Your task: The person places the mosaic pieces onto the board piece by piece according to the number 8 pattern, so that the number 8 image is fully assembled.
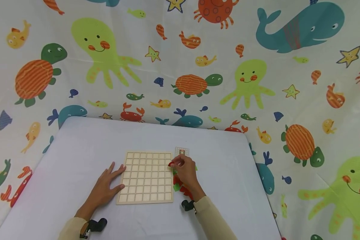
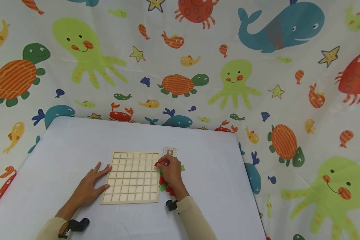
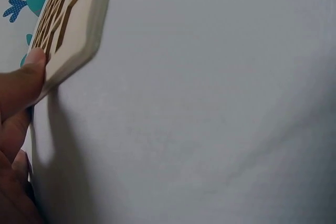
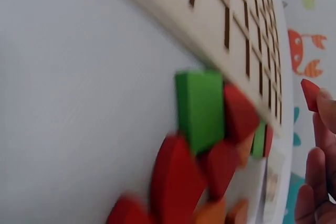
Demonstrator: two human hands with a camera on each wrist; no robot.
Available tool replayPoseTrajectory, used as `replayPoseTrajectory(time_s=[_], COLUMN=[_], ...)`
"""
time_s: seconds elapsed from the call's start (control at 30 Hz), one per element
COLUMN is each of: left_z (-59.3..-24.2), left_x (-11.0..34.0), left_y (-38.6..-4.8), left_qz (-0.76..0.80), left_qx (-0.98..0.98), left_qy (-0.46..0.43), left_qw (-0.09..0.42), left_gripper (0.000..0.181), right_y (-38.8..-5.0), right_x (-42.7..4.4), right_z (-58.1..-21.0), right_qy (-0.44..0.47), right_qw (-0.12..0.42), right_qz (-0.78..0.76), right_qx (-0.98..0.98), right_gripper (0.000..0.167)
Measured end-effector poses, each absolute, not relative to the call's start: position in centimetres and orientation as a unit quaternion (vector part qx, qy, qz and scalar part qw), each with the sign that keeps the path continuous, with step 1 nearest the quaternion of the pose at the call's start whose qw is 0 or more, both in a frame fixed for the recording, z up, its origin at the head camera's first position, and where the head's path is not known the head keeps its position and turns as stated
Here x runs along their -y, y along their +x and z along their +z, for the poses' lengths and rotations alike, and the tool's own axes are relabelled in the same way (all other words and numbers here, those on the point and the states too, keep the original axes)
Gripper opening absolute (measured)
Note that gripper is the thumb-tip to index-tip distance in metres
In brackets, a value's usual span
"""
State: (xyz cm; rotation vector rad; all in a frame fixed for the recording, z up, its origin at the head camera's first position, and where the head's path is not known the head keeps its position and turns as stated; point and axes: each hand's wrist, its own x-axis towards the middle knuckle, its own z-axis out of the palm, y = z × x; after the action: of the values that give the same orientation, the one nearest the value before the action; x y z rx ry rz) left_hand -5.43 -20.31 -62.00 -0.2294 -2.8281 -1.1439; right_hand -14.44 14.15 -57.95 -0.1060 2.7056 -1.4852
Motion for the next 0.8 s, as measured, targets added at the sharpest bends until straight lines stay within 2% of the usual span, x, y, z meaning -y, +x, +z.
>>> replayPoseTrajectory(time_s=[0.27, 0.47, 0.8], left_z=[-61.9, -61.9, -61.9], left_x=[20.5, 20.4, 20.2], left_y=[-5.2, -5.2, -5.2], left_qz=[-0.38, -0.379, -0.39], left_qx=[0.923, 0.923, 0.92], left_qy=[-0.056, -0.058, -0.047], left_qw=[0.018, 0.027, 0.011], left_gripper=[0.075, 0.075, 0.076], right_y=[-15.2, -16.0, -16.9], right_x=[-9.2, -5.8, -2.7], right_z=[-57.7, -57.9, -59.4], right_qy=[-0.071, -0.073, -0.064], right_qw=[0.042, 0.062, 0.061], right_qz=[-0.476, -0.472, -0.438], right_qx=[-0.876, -0.876, -0.895], right_gripper=[0.008, 0.006, 0.01])
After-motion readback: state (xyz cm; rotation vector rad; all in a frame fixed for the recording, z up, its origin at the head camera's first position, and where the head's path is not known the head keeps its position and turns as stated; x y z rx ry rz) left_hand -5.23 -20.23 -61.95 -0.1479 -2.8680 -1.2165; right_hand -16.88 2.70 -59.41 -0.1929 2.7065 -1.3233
